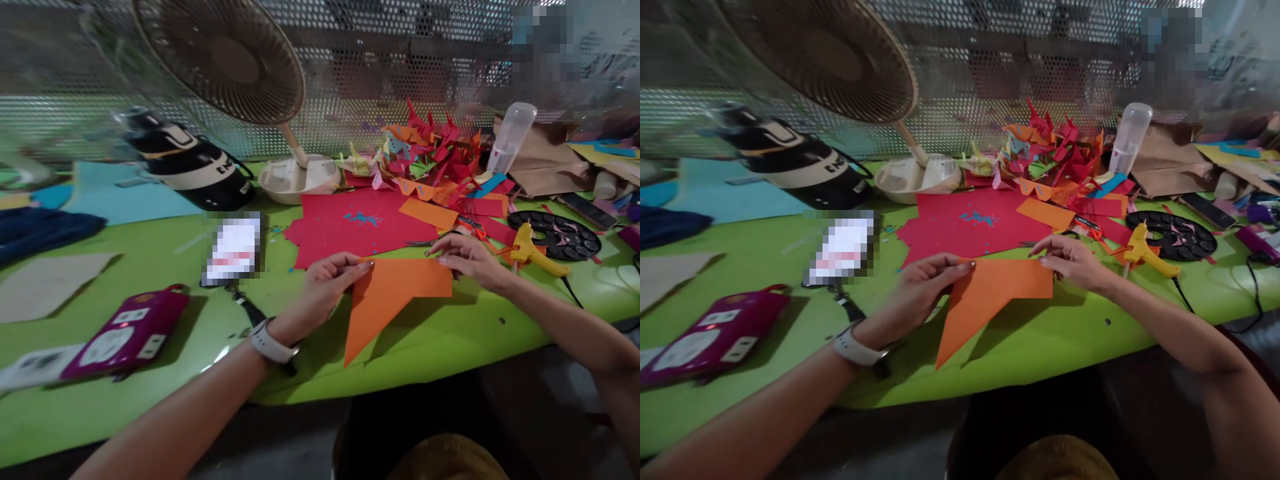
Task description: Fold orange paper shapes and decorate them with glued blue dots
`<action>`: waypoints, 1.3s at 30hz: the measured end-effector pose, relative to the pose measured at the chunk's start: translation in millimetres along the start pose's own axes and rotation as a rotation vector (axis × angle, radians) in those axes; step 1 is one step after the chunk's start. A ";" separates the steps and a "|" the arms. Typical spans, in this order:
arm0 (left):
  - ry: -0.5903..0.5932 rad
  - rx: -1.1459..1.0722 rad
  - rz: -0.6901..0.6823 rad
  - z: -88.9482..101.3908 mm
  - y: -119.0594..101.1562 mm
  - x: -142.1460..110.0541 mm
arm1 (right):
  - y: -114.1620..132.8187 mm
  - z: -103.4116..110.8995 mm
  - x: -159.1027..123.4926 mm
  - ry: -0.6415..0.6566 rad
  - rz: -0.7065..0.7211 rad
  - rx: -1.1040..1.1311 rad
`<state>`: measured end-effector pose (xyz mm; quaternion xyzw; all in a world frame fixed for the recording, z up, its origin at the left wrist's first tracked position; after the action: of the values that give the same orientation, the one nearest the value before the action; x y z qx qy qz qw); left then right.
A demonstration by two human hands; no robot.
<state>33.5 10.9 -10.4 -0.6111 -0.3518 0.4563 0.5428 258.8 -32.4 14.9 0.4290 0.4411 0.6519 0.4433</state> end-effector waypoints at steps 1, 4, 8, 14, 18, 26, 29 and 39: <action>0.027 0.034 0.022 -2.0 2.2 1.7 | -4.0 -2.8 1.2 0.059 -0.034 -0.042; 0.074 0.154 0.056 -4.4 8.2 5.3 | -14.9 -8.6 3.1 0.202 -0.101 -0.154; 0.081 0.402 0.022 -5.8 12.2 6.5 | -16.3 -9.7 3.1 0.271 -0.072 -0.396; 0.043 0.696 -0.124 -10.8 8.8 6.8 | -12.1 -13.9 1.5 0.324 -0.077 -0.741; 0.053 0.812 -0.080 -9.8 13.2 11.0 | -14.3 -15.8 2.2 0.342 -0.074 -0.814; 0.113 1.122 -0.301 -17.6 -0.2 10.1 | -14.0 -4.9 0.1 0.324 -0.192 -0.805; 0.157 1.324 -0.580 -44.4 -13.8 -2.8 | -12.0 -7.0 2.1 0.327 -0.152 -0.797; 0.277 1.578 -0.641 -95.9 -7.7 -8.4 | -19.6 -9.3 9.3 0.413 -0.116 -0.889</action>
<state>121.3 -28.4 -1.9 0.0231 -0.0181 0.3136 0.9491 251.6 -21.1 -4.5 0.0351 0.2219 0.8226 0.5223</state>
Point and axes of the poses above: each hand's wrist, its own x-axis towards the middle knuckle, its own z-axis out of the back of the hand, y = z × x, the point moved 8 cm from there along x, towards the middle knuckle, and after that the axes turned 7 degrees about z, right-handed, at the moved point
